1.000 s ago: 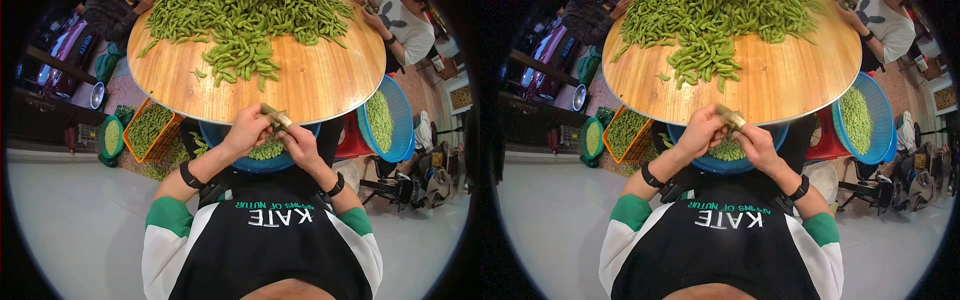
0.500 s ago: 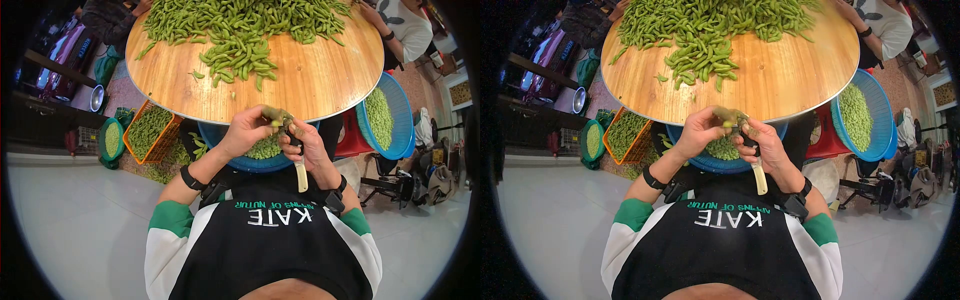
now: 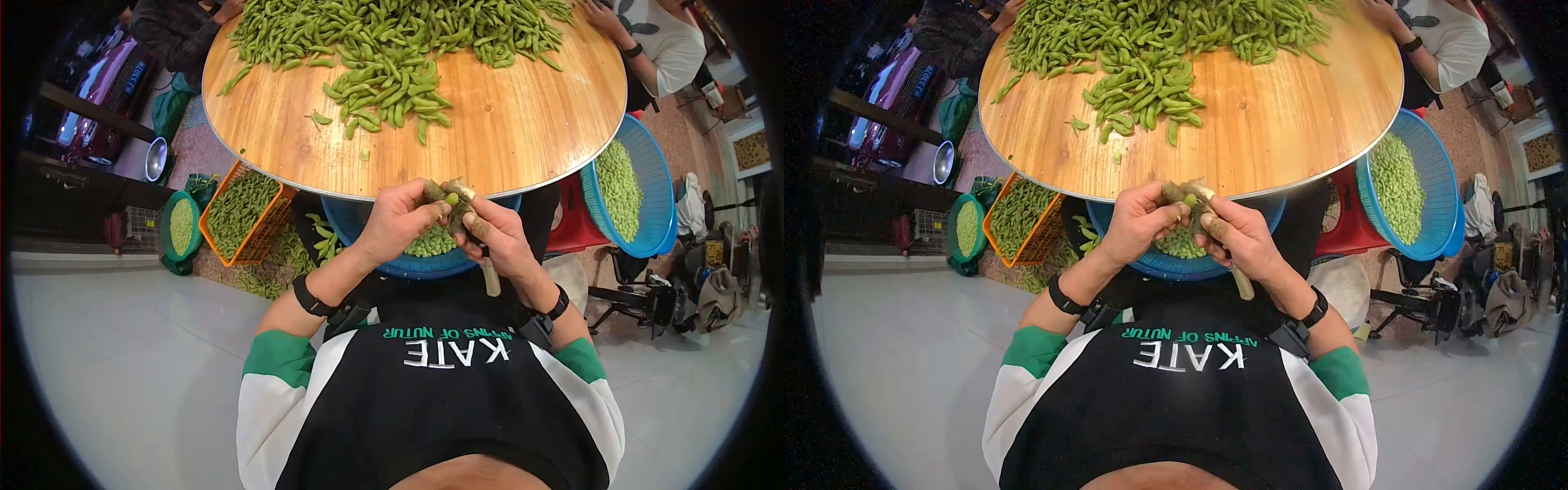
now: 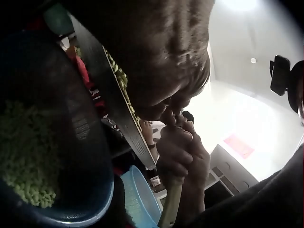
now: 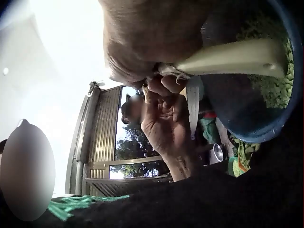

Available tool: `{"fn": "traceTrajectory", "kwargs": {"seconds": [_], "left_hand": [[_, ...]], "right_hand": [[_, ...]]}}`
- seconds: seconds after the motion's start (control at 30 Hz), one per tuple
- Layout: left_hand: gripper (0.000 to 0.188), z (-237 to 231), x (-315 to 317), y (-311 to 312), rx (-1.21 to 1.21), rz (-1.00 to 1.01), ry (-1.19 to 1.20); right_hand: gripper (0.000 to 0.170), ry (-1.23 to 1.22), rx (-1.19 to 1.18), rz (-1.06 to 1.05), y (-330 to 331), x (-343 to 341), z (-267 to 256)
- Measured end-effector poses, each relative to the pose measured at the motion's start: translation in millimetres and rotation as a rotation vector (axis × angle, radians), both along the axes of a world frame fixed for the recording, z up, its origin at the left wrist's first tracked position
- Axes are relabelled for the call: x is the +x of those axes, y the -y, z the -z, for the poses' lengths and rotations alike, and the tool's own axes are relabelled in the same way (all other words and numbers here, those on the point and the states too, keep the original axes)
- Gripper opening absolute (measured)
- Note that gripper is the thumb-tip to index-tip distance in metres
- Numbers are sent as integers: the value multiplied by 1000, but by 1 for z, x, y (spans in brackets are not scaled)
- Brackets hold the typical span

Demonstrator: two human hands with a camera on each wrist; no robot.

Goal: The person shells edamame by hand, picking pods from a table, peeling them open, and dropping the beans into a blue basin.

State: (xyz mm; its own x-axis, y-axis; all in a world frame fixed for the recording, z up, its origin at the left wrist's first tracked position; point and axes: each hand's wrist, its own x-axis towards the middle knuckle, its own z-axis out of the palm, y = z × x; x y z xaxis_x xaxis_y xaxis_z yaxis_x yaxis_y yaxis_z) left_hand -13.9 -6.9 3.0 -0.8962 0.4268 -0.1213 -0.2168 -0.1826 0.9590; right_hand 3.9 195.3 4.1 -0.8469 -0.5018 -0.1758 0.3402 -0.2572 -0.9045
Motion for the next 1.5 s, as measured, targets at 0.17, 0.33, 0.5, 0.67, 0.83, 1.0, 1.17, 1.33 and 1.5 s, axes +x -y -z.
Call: {"fn": "traceTrajectory", "kwargs": {"seconds": [0.17,0.33,0.5,0.67,0.83,1.0,1.17,1.33,1.5], "left_hand": [[7,-3,2,-1,-2,-50,-42],[6,1,6,-7,-28,-155,-197],[6,4,-5,-1,330,51,365],[8,9,-3,-7,128,-10,220],[8,0,9,-18,-106,-123,-21],[11,-6,2,7,-735,-390,-945],[11,15,-41,37,-1130,-647,-943],[12,16,-36,40,-1049,-498,-889],[12,-9,17,16,-647,-187,-689]], "right_hand": [[25,-21,-16,-9,1,2,3],[31,-95,26,25,4,3,5],[39,-143,15,0,1,-2,20],[36,-285,259,66,1,0,23],[25,-350,233,265,12,0,27],[21,-434,263,290,4,-3,30],[23,-541,439,188,5,-1,24],[22,-536,420,190,7,-5,21],[18,-332,368,227,5,-3,20]]}}
